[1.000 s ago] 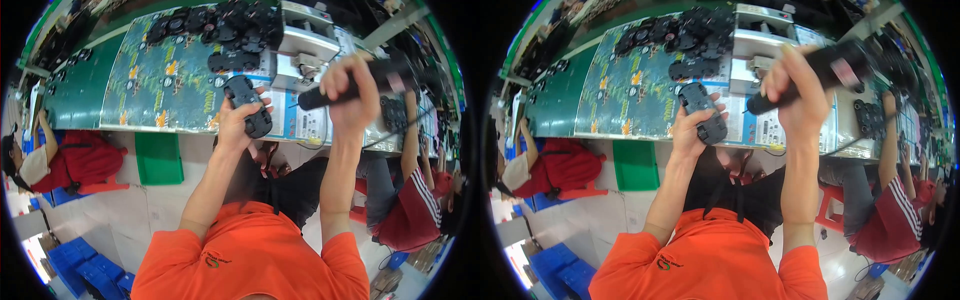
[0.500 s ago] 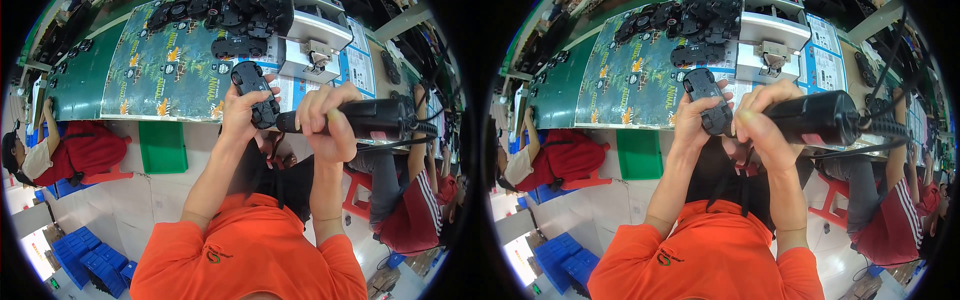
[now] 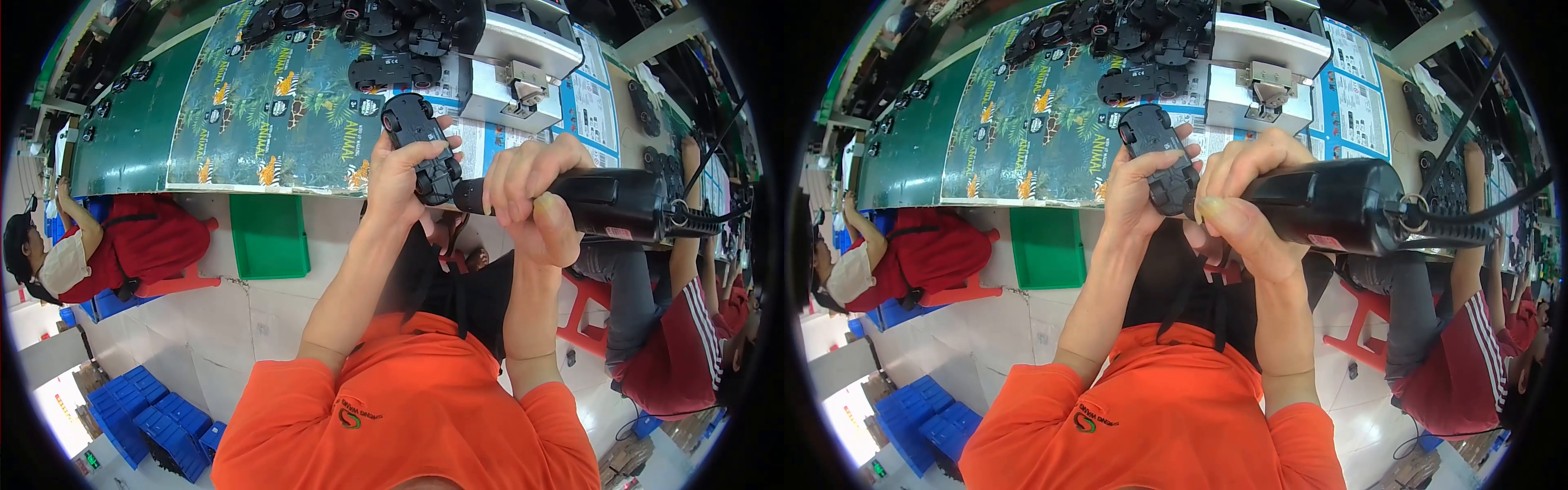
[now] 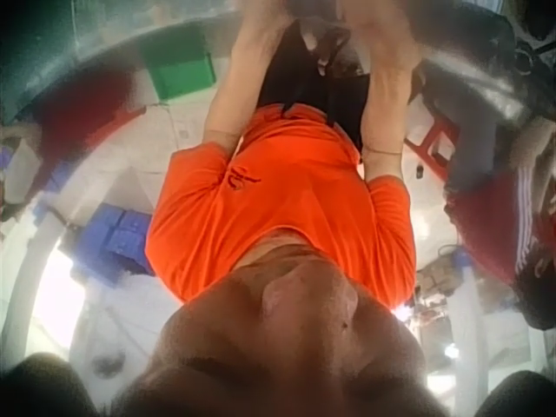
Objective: Assembling electronic components using an electric screwdriver at a factory workbench.
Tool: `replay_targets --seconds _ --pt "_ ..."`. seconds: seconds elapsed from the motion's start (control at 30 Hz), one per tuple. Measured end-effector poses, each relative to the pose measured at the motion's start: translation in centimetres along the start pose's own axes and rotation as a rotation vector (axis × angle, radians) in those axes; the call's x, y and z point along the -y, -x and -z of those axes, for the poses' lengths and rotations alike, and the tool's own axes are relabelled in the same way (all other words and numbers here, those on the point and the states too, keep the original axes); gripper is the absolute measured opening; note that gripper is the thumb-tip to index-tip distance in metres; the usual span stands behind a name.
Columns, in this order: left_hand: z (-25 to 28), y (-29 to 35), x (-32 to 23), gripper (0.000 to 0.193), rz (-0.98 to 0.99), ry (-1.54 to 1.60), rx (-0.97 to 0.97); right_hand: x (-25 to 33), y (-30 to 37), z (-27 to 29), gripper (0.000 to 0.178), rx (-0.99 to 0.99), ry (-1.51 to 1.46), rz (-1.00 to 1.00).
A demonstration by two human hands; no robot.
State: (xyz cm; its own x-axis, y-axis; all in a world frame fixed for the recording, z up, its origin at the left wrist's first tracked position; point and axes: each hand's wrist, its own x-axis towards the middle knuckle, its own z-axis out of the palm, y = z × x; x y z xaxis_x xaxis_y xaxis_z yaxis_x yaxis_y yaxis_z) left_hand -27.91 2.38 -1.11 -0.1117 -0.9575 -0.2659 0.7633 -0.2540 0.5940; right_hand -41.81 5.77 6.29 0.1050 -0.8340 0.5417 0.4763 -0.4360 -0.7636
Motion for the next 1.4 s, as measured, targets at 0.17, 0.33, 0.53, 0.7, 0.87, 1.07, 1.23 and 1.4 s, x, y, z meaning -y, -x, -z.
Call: replay_targets --seconds 0.17,0.33,0.53,0.7,0.87,1.07,1.23,1.4 --pt "0.1 -0.5 0.0 0.042 -0.002 -0.04 0.026 0.0 -0.3 0.1 0.028 -0.014 0.0 0.007" --pt "-0.4 0.1 -1.3 0.031 0.002 -0.27 0.045 0.1 0.3 -0.7 0.032 -0.055 -0.041 -0.01" --pt "2.9 -2.1 -9.8 0.098 -0.911 -1.734 0.579 3.4 1.1 3.8 0.036 -0.071 0.032 0.116" --pt "10.6 -2.3 -21.4 0.097 -0.84 -2.511 0.656 4.5 2.2 6.7 0.034 -0.115 0.036 0.124" --pt "13.8 1.8 -27.0 0.101 -1.005 -2.603 0.194 4.3 3.6 9.6 0.032 -0.171 0.041 0.093" --pt "5.6 2.5 -12.1 0.055 -1.215 -1.85 0.589 5.7 4.4 12.5 0.022 -0.263 0.255 0.022" --pt "-6.3 0.4 2.5 0.031 -1.171 -1.3 0.873 8.0 7.4 11.6 0.023 -0.719 0.319 -0.112" --pt "-18.1 -5.0 14.8 0.028 -0.707 -1.13 0.807 12.9 9.7 9.4 0.034 -0.323 0.141 -0.306"
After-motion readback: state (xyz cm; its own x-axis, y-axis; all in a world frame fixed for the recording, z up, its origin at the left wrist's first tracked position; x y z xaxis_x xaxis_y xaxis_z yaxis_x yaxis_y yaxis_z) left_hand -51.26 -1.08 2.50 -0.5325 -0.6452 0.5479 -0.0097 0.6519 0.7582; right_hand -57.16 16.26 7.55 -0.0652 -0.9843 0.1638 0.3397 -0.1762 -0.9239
